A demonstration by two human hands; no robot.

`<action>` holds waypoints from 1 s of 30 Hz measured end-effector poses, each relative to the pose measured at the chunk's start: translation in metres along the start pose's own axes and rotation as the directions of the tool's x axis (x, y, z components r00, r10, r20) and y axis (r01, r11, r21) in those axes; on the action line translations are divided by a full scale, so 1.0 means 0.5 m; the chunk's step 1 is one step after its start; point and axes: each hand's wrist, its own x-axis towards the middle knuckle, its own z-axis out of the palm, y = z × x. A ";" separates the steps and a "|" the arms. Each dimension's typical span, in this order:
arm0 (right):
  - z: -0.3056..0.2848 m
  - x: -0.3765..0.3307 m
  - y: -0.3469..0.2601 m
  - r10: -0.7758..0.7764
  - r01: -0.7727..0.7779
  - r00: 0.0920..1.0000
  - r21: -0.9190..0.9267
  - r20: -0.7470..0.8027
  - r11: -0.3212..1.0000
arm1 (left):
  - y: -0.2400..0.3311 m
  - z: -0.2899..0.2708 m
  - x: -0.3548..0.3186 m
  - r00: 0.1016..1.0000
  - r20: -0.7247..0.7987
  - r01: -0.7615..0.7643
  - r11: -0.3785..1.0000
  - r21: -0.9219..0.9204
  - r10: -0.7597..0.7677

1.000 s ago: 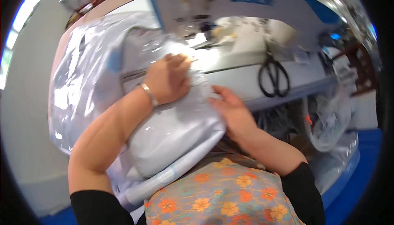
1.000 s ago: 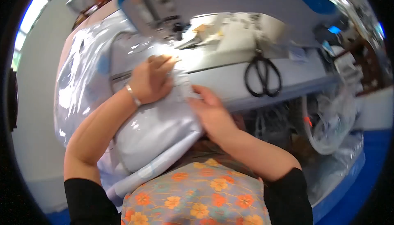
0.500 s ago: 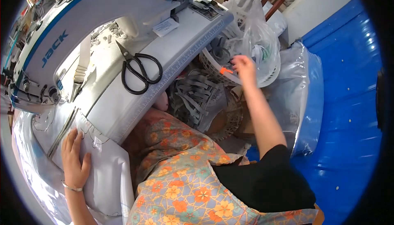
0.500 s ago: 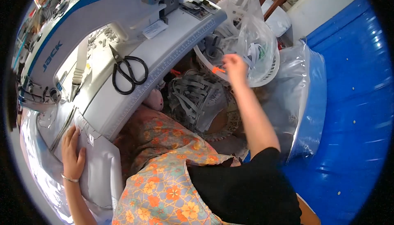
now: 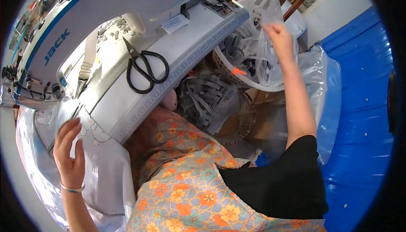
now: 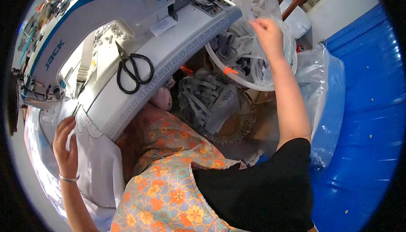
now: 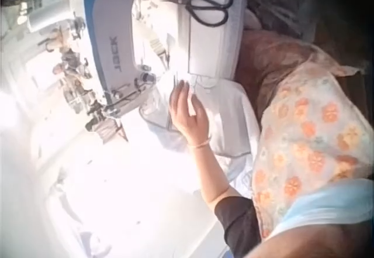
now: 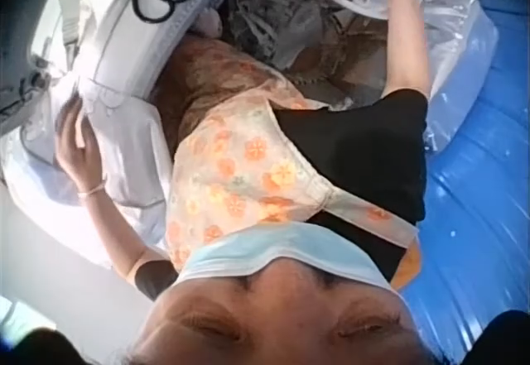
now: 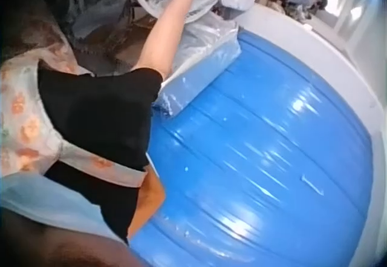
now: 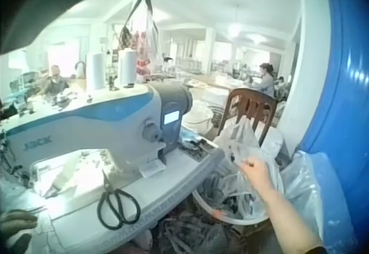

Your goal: Sewing plastic and fabric components together using an industrial sewing machine to manufacture bags.

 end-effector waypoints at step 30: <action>0.228 -0.215 -0.637 -0.645 -0.267 0.030 0.628 0.763 0.731 | 0.104 0.007 0.024 0.969 0.075 0.190 0.515 -0.836 -0.235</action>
